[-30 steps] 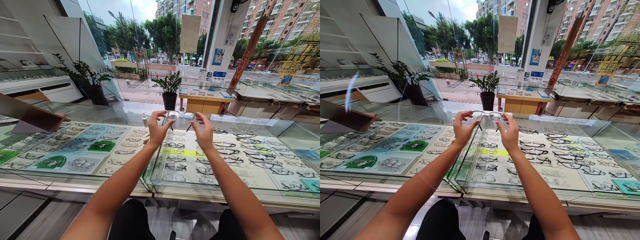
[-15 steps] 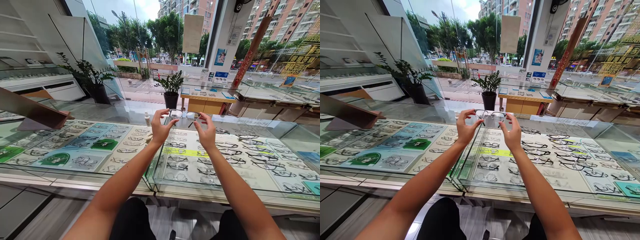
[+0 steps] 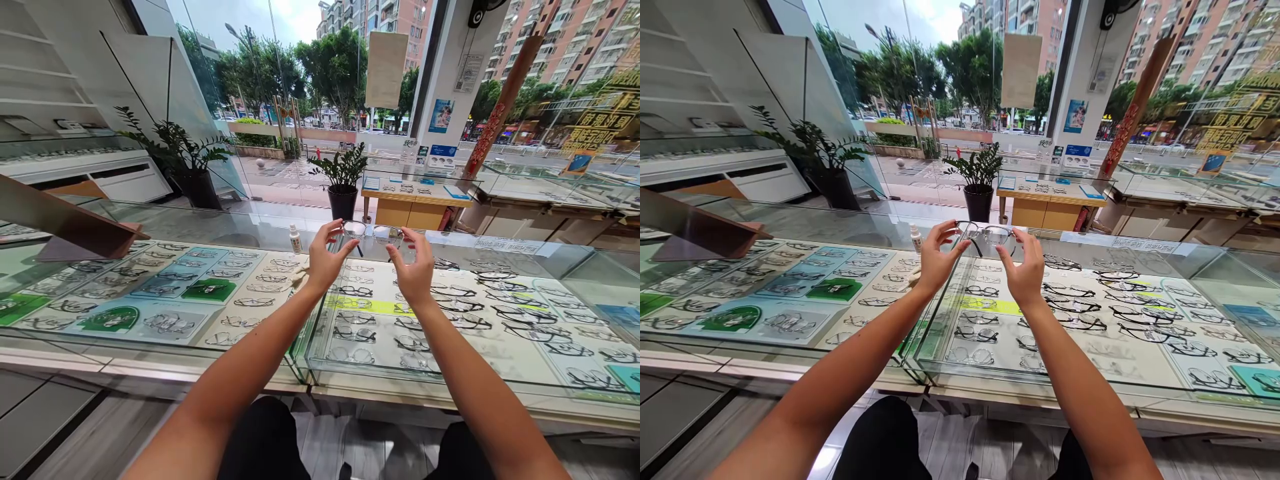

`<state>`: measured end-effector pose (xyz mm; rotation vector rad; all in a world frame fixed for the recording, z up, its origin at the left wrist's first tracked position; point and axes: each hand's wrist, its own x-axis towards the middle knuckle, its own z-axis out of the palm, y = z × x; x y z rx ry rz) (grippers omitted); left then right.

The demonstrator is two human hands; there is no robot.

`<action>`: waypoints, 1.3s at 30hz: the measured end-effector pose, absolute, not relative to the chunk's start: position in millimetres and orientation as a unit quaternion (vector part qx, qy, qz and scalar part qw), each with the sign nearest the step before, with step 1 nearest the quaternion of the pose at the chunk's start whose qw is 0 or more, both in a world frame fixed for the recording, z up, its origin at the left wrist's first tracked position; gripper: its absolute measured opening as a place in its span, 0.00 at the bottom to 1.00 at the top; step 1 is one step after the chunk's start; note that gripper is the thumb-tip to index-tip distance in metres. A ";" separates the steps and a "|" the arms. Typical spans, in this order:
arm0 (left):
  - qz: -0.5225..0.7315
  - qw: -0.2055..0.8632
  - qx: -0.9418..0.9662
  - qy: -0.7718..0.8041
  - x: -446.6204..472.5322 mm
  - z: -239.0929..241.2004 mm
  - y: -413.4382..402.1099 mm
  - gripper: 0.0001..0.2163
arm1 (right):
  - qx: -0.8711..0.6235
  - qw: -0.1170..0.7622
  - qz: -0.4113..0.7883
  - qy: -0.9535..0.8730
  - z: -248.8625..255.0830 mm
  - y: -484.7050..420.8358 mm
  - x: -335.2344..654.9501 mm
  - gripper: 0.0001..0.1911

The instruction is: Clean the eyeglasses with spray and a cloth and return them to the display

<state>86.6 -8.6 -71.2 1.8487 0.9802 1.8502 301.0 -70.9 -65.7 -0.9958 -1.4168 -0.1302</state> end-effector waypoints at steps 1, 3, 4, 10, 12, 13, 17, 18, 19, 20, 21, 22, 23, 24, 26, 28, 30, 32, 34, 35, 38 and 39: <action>0.651 0.184 0.648 0.350 87.4 -72.4 -8.4 0.30 | -0.438 0.645 -0.059 -0.623 -65.6 -71.2 300.7 0.26; 0.648 0.203 0.643 0.354 88.5 -73.7 -8.5 0.30 | -0.437 0.644 -0.062 -0.624 -65.3 -71.8 300.4 0.25; 0.647 0.209 0.642 0.354 88.8 -73.9 -8.9 0.30 | -0.437 0.644 -0.062 -0.625 -65.2 -72.0 300.5 0.25; 0.658 0.153 0.640 0.365 87.6 -70.6 -13.7 0.30 | -0.445 0.637 -0.015 -0.629 -67.2 -69.1 301.9 0.26; 0.665 0.110 0.637 0.374 87.0 -69.3 -15.8 0.30 | -0.445 0.635 0.019 -0.631 -69.0 -66.9 302.1 0.26; 0.667 0.091 0.636 0.377 86.9 -68.7 -16.7 0.30 | -0.445 0.636 0.033 -0.630 -70.0 -65.9 302.1 0.26; 0.669 0.053 0.639 0.375 87.2 -67.6 -19.0 0.29 | -0.449 0.639 0.057 -0.622 -72.1 -63.9 302.1 0.27; 0.669 0.050 0.641 0.373 87.4 -67.6 -19.1 0.29 | -0.448 0.639 0.058 -0.622 -72.1 -64.1 302.2 0.27; 0.669 0.049 0.643 0.368 87.5 -67.7 -19.1 0.29 | -0.447 0.639 0.057 -0.623 -71.9 -64.4 302.3 0.27; 0.670 0.048 0.646 0.362 87.7 -67.9 -18.9 0.29 | -0.445 0.640 0.053 -0.625 -71.6 -64.9 302.4 0.27; 0.672 0.047 0.648 0.355 87.9 -68.2 -18.6 0.29 | -0.442 0.641 0.047 -0.626 -71.2 -65.4 302.5 0.27; 0.674 0.045 0.650 0.347 88.0 -68.5 -18.3 0.29 | -0.438 0.642 0.040 -0.628 -70.7 -66.0 302.5 0.27; 0.676 0.043 0.652 0.340 88.0 -68.8 -18.1 0.29 | -0.434 0.643 0.031 -0.630 -70.3 -66.6 302.4 0.27; 0.678 0.041 0.653 0.334 88.1 -69.0 -18.0 0.30 | -0.431 0.644 0.024 -0.632 -69.9 -67.1 302.3 0.26; 0.679 0.038 0.655 0.329 88.4 -69.3 -18.1 0.30 | -0.427 0.644 0.011 -0.635 -69.4 -68.0 301.7 0.26; 0.680 0.039 0.655 0.328 88.9 -69.6 -18.7 0.31 | -0.425 0.642 0.000 -0.638 -69.0 -69.1 300.8 0.26; 0.682 0.048 0.651 0.330 89.7 -70.2 -19.2 0.32 | -0.423 0.640 -0.016 -0.642 -68.3 -70.6 299.7 0.25; 0.684 0.065 0.646 0.333 90.5 -71.3 -19.1 0.32 | -0.419 0.637 -0.031 -0.646 -67.1 -72.5 298.4 0.25; 0.685 0.085 0.643 0.333 91.0 -72.8 -18.2 0.32 | -0.408 0.640 -0.038 -0.650 -65.6 -74.3 297.4 0.24; 0.686 0.093 0.642 0.331 91.1 -73.6 -17.5 0.32 | -0.403 0.645 -0.035 -0.648 -64.9 -74.9 297.3 0.25; 0.690 0.097 0.638 0.327 91.1 -74.9 -16.2 0.32 | -0.403 0.675 0.021 -0.617 -63.2 -74.4 298.5 0.25; 0.692 0.091 0.638 0.325 91.2 -75.0 -16.1 0.32 | -0.409 0.687 0.053 -0.599 -62.8 -73.7 299.2 0.24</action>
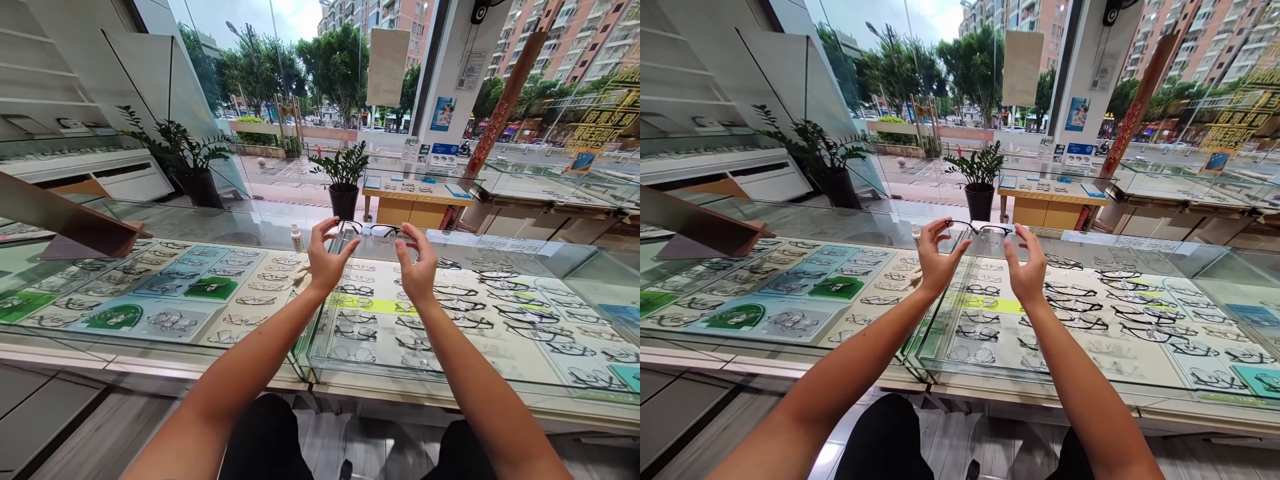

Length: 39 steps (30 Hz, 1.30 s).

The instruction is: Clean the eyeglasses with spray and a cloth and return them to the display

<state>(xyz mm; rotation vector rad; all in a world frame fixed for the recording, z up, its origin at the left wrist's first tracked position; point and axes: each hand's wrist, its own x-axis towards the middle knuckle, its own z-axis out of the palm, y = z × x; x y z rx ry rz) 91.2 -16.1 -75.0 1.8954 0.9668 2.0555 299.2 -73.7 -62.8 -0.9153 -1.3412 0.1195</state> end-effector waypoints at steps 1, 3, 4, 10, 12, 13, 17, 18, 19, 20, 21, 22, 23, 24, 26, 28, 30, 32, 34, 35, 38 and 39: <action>0.693 0.085 0.639 0.324 91.2 -74.9 -16.3 0.33 | -0.415 0.697 0.090 -0.579 -62.4 -72.8 299.9 0.24; 0.694 0.070 0.641 0.320 91.4 -74.5 -17.1 0.33 | -0.423 0.711 0.158 -0.540 -61.6 -71.1 300.5 0.25; 0.694 0.063 0.643 0.318 91.5 -74.3 -17.5 0.33 | -0.423 0.715 0.187 -0.524 -61.2 -70.4 300.5 0.26; 0.688 0.040 0.654 0.311 90.3 -74.7 -17.3 0.33 | -0.397 0.729 0.286 -0.478 -60.3 -66.5 301.3 0.28; 0.684 0.038 0.657 0.314 89.8 -75.4 -16.1 0.33 | -0.388 0.727 0.309 -0.474 -61.5 -64.4 303.3 0.27; 0.684 0.039 0.657 0.315 89.6 -75.6 -15.5 0.33 | -0.384 0.726 0.318 -0.473 -62.1 -63.4 304.3 0.26; 0.687 0.046 0.656 0.310 89.2 -76.2 -13.3 0.32 | -0.371 0.724 0.341 -0.472 -63.7 -60.5 306.6 0.25; 0.688 0.048 0.656 0.308 89.3 -76.2 -13.0 0.32 | -0.366 0.724 0.347 -0.471 -63.6 -60.5 306.5 0.24; 0.688 0.050 0.656 0.305 89.4 -76.3 -12.9 0.32 | -0.361 0.723 0.355 -0.470 -63.2 -60.7 306.1 0.24; 0.689 0.053 0.657 0.302 89.5 -76.5 -12.8 0.32 | -0.354 0.722 0.363 -0.470 -62.5 -61.2 305.6 0.23; 0.689 0.056 0.657 0.300 89.8 -76.7 -12.9 0.32 | -0.348 0.720 0.372 -0.472 -61.7 -61.9 305.0 0.23; 0.688 0.059 0.658 0.300 90.1 -77.0 -13.0 0.32 | -0.343 0.715 0.382 -0.475 -60.8 -62.6 304.4 0.23; 0.686 0.060 0.659 0.301 90.4 -77.4 -13.1 0.32 | -0.338 0.710 0.391 -0.478 -59.9 -63.4 304.0 0.23; 0.684 0.061 0.661 0.305 90.8 -77.9 -13.2 0.32 | -0.335 0.704 0.400 -0.482 -59.0 -64.0 303.7 0.23; 0.678 0.059 0.663 0.311 91.5 -78.7 -13.4 0.33 | -0.330 0.694 0.413 -0.488 -57.6 -64.8 303.6 0.24; 0.675 0.058 0.665 0.314 92.0 -79.0 -14.0 0.33 | -0.323 0.690 0.421 -0.493 -56.8 -65.1 303.9 0.25; 0.672 0.058 0.666 0.317 92.3 -78.7 -15.2 0.32 | -0.316 0.689 0.422 -0.498 -56.4 -65.2 303.7 0.24; 0.669 0.062 0.667 0.322 92.5 -78.2 -16.6 0.32 | -0.310 0.689 0.421 -0.502 -56.4 -65.2 302.9 0.23; 0.667 0.068 0.667 0.326 92.7 -78.0 -17.4 0.32 | -0.308 0.691 0.420 -0.501 -56.9 -65.1 301.4 0.22; 0.665 0.074 0.668 0.326 92.8 -78.2 -17.3 0.32 | -0.308 0.691 0.421 -0.500 -57.3 -64.9 300.7 0.22; 0.659 0.105 0.673 0.319 93.1 -79.6 -15.5 0.32 | -0.309 0.691 0.425 -0.496 -58.1 -64.2 300.8 0.20; 0.656 0.118 0.676 0.315 93.1 -79.9 -14.7 0.32 | -0.309 0.691 0.425 -0.496 -57.7 -64.3 302.1 0.19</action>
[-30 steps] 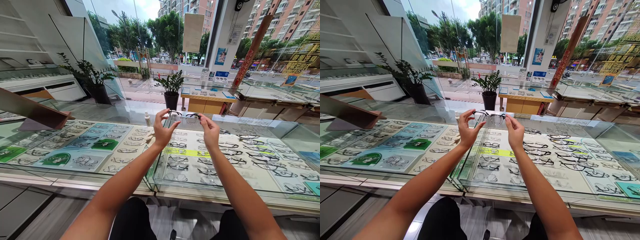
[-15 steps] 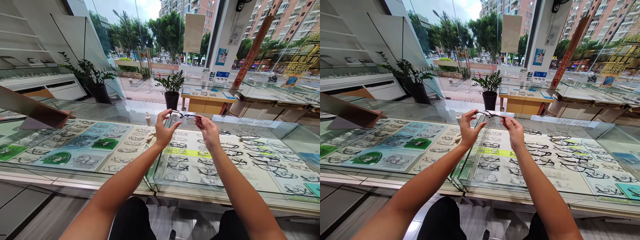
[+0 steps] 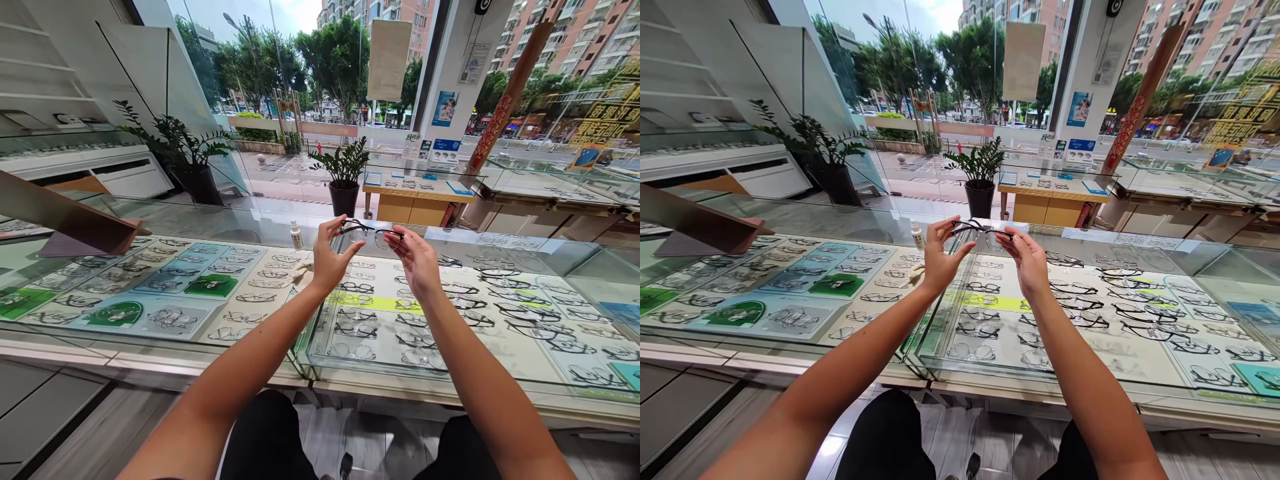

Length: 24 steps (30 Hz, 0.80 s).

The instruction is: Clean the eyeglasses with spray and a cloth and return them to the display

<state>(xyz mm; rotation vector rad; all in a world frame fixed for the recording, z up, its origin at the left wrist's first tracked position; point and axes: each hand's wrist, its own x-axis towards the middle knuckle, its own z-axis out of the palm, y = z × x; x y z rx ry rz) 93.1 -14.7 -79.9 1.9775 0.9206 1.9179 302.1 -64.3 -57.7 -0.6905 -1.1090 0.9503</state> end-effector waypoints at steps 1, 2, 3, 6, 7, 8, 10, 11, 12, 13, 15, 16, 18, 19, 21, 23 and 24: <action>0.652 0.128 0.680 0.311 93.1 -80.1 -14.2 0.32 | -0.310 0.692 0.418 -0.499 -56.8 -64.6 304.1 0.18; 0.648 0.133 0.684 0.308 93.0 -79.9 -14.0 0.32 | -0.315 0.695 0.400 -0.508 -55.3 -65.4 306.8 0.18; 0.645 0.133 0.688 0.306 92.9 -79.3 -14.2 0.32 | -0.325 0.698 0.369 -0.521 -53.3 -66.5 310.0 0.18; 0.628 0.113 0.708 0.301 92.2 -75.9 -17.4 0.32 | -0.373 0.683 0.223 -0.587 -46.5 -71.0 318.2 0.16; 0.620 0.102 0.718 0.299 92.1 -74.6 -19.0 0.32 | -0.386 0.666 0.181 -0.612 -44.9 -72.4 319.4 0.15; 0.611 0.091 0.729 0.295 91.9 -73.5 -20.6 0.32 | -0.397 0.644 0.151 -0.636 -44.0 -73.6 319.6 0.13; 0.594 0.072 0.750 0.281 92.0 -72.1 -23.3 0.32 | -0.413 0.601 0.119 -0.674 -44.3 -75.1 317.5 0.10; 0.588 0.065 0.759 0.273 92.1 -71.8 -24.3 0.32 | -0.421 0.584 0.111 -0.685 -45.2 -75.3 315.8 0.09; 0.584 0.060 0.765 0.264 92.3 -71.7 -25.0 0.32 | -0.428 0.572 0.106 -0.692 -46.3 -75.4 314.2 0.08; 0.580 0.057 0.771 0.257 92.6 -71.7 -25.6 0.32 | -0.434 0.563 0.104 -0.696 -47.4 -75.2 312.9 0.08; 0.577 0.057 0.775 0.251 92.9 -71.6 -26.3 0.31 | -0.440 0.553 0.112 -0.699 -48.8 -75.0 311.9 0.09; 0.576 0.061 0.775 0.252 93.0 -71.3 -26.7 0.31 | -0.441 0.550 0.121 -0.699 -49.0 -74.8 312.2 0.09; 0.574 0.073 0.774 0.256 92.8 -70.0 -27.5 0.31 | -0.440 0.546 0.146 -0.698 -48.4 -74.7 313.7 0.09; 0.573 0.079 0.774 0.258 92.5 -69.0 -28.1 0.31 | -0.438 0.546 0.160 -0.696 -47.8 -74.6 314.6 0.08; 0.569 0.090 0.774 0.263 92.0 -67.0 -29.2 0.31 | -0.434 0.546 0.194 -0.690 -46.7 -74.3 316.2 0.09; 0.564 0.103 0.775 0.265 91.8 -65.4 -30.4 0.31 | -0.426 0.544 0.231 -0.685 -45.9 -73.6 317.3 0.09; 0.563 0.115 0.775 0.264 91.9 -65.0 -31.0 0.31 | -0.423 0.543 0.246 -0.682 -45.7 -73.1 317.8 0.10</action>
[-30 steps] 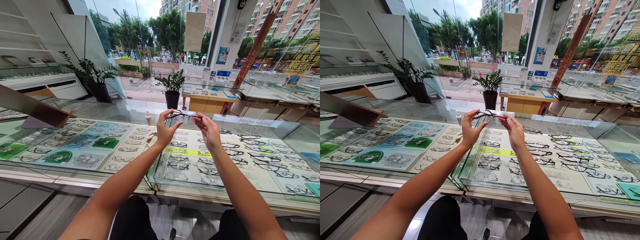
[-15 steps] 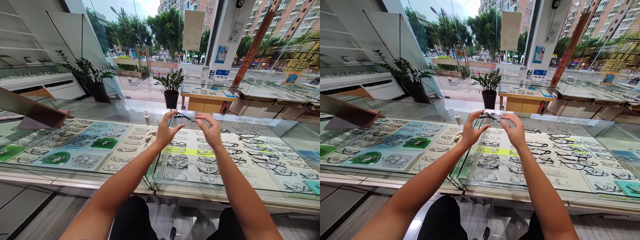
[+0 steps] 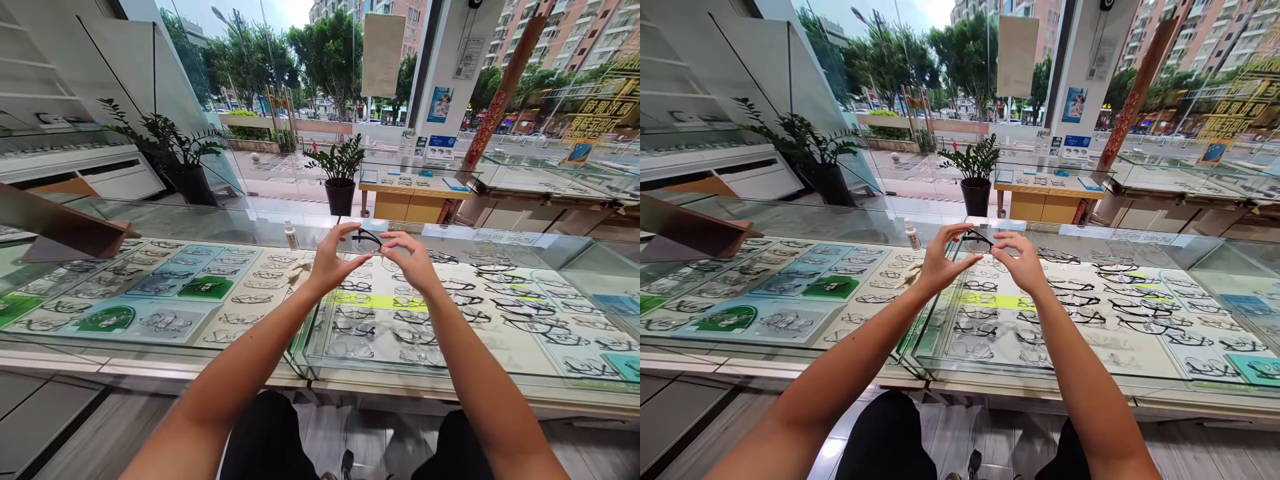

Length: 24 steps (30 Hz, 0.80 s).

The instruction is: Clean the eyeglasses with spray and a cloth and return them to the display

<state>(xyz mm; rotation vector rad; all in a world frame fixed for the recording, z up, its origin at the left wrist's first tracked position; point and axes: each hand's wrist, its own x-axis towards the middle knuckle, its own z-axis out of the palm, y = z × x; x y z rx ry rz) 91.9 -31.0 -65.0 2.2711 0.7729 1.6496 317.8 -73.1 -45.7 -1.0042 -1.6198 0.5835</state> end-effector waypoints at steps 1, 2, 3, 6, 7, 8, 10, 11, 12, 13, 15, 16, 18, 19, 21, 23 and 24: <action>0.562 0.131 0.774 0.260 92.2 -64.8 -31.4 0.31 | -0.421 0.542 0.257 -0.680 -45.7 -72.5 318.2 0.10; 0.563 0.150 0.772 0.256 92.6 -64.9 -31.8 0.31 | -0.419 0.542 0.267 -0.678 -45.8 -71.8 318.6 0.10; 0.565 0.171 0.768 0.250 93.1 -65.2 -32.0 0.32 | -0.416 0.542 0.279 -0.674 -46.1 -71.1 319.0 0.10; 0.568 0.235 0.755 0.230 94.5 -65.8 -31.7 0.32 | -0.403 0.541 0.358 -0.646 -47.0 -69.1 320.1 0.12; 0.567 0.256 0.751 0.222 94.8 -65.8 -31.2 0.32 | -0.399 0.538 0.391 -0.631 -47.1 -68.7 320.3 0.13; 0.567 0.275 0.747 0.213 95.0 -65.6 -30.7 0.32 | -0.398 0.534 0.419 -0.617 -47.1 -68.6 320.4 0.13; 0.567 0.304 0.740 0.196 95.2 -64.9 -29.6 0.32 | -0.401 0.528 0.451 -0.597 -46.6 -69.1 319.9 0.14; 0.568 0.311 0.737 0.192 95.4 -64.4 -29.3 0.33 | -0.404 0.527 0.458 -0.591 -46.3 -69.4 319.3 0.15; 0.567 0.314 0.737 0.192 95.5 -64.0 -29.3 0.33 | -0.408 0.527 0.460 -0.586 -46.2 -69.6 318.7 0.15; 0.564 0.314 0.739 0.195 95.8 -63.5 -29.7 0.33 | -0.411 0.530 0.461 -0.581 -46.2 -69.5 317.9 0.16; 0.555 0.299 0.748 0.208 96.6 -62.7 -31.7 0.33 | -0.417 0.543 0.457 -0.568 -47.1 -68.5 316.7 0.16; 0.554 0.280 0.752 0.220 97.0 -62.1 -33.3 0.33 | -0.419 0.552 0.453 -0.561 -47.9 -67.5 316.4 0.15; 0.584 0.212 0.740 0.260 97.9 -60.9 -37.2 0.33 | -0.423 0.572 0.436 -0.551 -50.2 -65.1 316.4 0.14; 0.606 0.170 0.724 0.284 98.4 -60.2 -39.4 0.30 | -0.426 0.583 0.422 -0.548 -51.6 -64.2 316.4 0.13; 0.626 0.123 0.699 0.325 99.8 -59.2 -43.6 0.18 | -0.437 0.603 0.372 -0.554 -54.5 -63.5 315.0 0.12; 0.594 0.170 0.705 0.349 102.5 -59.2 -47.1 0.12 | -0.449 0.617 0.295 -0.575 -57.9 -65.0 310.4 0.12; 0.566 0.221 0.710 0.356 104.4 -59.9 -48.5 0.13 | -0.453 0.621 0.252 -0.589 -59.8 -66.4 306.6 0.11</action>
